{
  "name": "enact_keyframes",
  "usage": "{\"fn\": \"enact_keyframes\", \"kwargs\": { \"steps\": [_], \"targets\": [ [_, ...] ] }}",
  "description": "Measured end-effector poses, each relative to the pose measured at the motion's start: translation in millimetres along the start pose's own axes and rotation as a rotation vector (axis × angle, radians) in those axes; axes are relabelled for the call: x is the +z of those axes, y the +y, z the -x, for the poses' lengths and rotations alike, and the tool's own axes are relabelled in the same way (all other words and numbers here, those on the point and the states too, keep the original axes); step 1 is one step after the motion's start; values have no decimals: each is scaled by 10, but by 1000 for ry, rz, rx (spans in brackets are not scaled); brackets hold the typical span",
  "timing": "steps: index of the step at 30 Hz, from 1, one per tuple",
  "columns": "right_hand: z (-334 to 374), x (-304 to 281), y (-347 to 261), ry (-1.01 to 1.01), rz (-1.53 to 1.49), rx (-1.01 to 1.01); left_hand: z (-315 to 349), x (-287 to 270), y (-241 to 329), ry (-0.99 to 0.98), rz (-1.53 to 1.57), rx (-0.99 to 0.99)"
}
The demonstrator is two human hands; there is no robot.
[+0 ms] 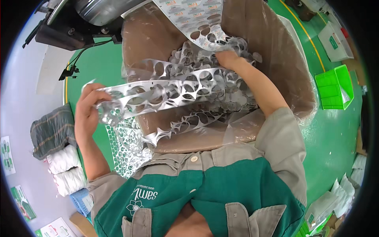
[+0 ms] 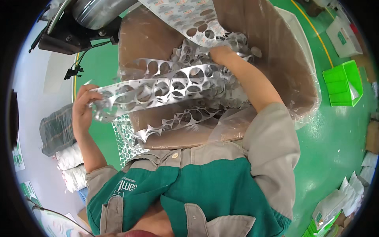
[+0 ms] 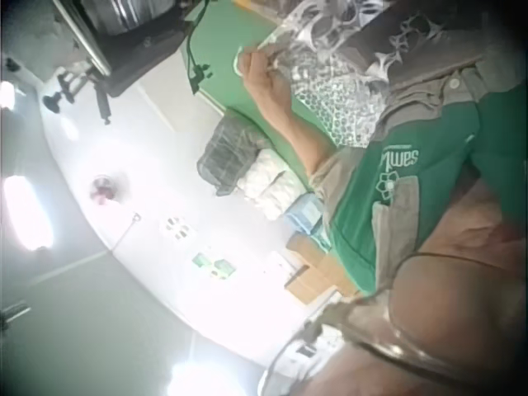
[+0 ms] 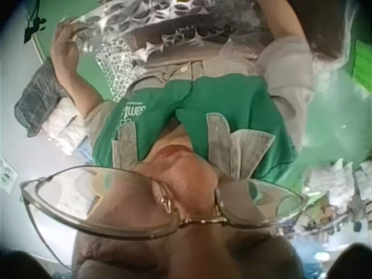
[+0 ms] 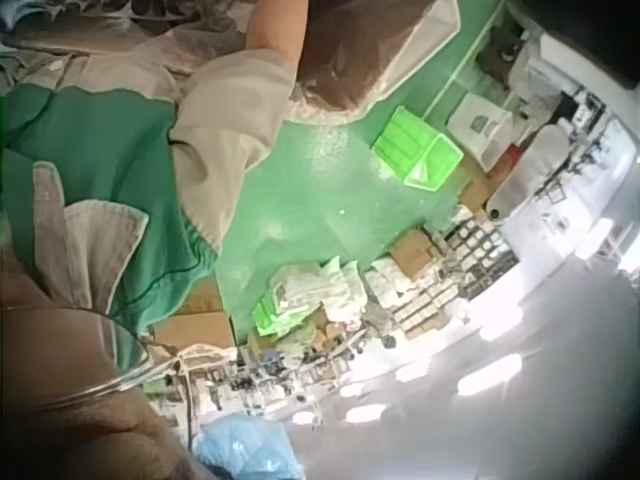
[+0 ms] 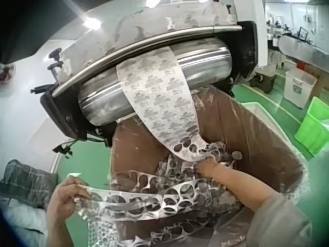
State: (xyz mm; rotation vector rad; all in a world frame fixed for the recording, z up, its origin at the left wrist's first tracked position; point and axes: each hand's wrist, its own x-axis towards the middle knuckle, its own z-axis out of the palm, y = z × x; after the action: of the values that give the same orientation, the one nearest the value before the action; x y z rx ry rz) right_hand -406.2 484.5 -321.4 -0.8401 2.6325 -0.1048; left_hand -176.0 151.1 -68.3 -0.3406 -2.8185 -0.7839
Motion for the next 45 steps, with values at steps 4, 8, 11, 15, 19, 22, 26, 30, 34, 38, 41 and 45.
{"fn": "enact_keyframes", "kwargs": {
  "steps": [4, 8, 11, 15, 19, 22, 26, 30, 34, 38, 41, 45],
  "targets": [
    [251, -1067, -260, 322, -461, -270, -148, 116, -81, 0, -23, 4],
    [457, -1678, -298, -98, -1829, -885, -86, 53, -179, 74, 35, 6],
    [296, -1101, -268, -386, -2181, -971, -110, -40, -167, 165, 34, 48],
    [89, -53, -172, -153, -385, -71, 140, -421, -217, 457, 34, 63],
    [-5, 642, 305, -338, 77, -3, 308, -435, -409, 476, 30, -110],
    [144, 119, 227, -293, 195, 43, 347, -268, -485, 439, 108, -162],
    [289, -1164, -205, -89, -633, -107, 378, -383, -375, 474, 215, -110],
    [543, -1496, -595, 2, -1957, -645, 349, -446, -275, 434, 305, -45],
    [218, -695, -554, -339, -1587, -370, 328, -483, -351, 559, 476, -121],
    [16, 513, -230, -314, -3, -131, 613, -684, -759, 546, 217, -192],
    [161, 586, -77, -345, 42, -22, 995, -443, -1058, 101, -364, -272],
    [49, 115, -207, -539, -55, -176, 1037, -398, -968, -292, -244, -469]
  ]
}}
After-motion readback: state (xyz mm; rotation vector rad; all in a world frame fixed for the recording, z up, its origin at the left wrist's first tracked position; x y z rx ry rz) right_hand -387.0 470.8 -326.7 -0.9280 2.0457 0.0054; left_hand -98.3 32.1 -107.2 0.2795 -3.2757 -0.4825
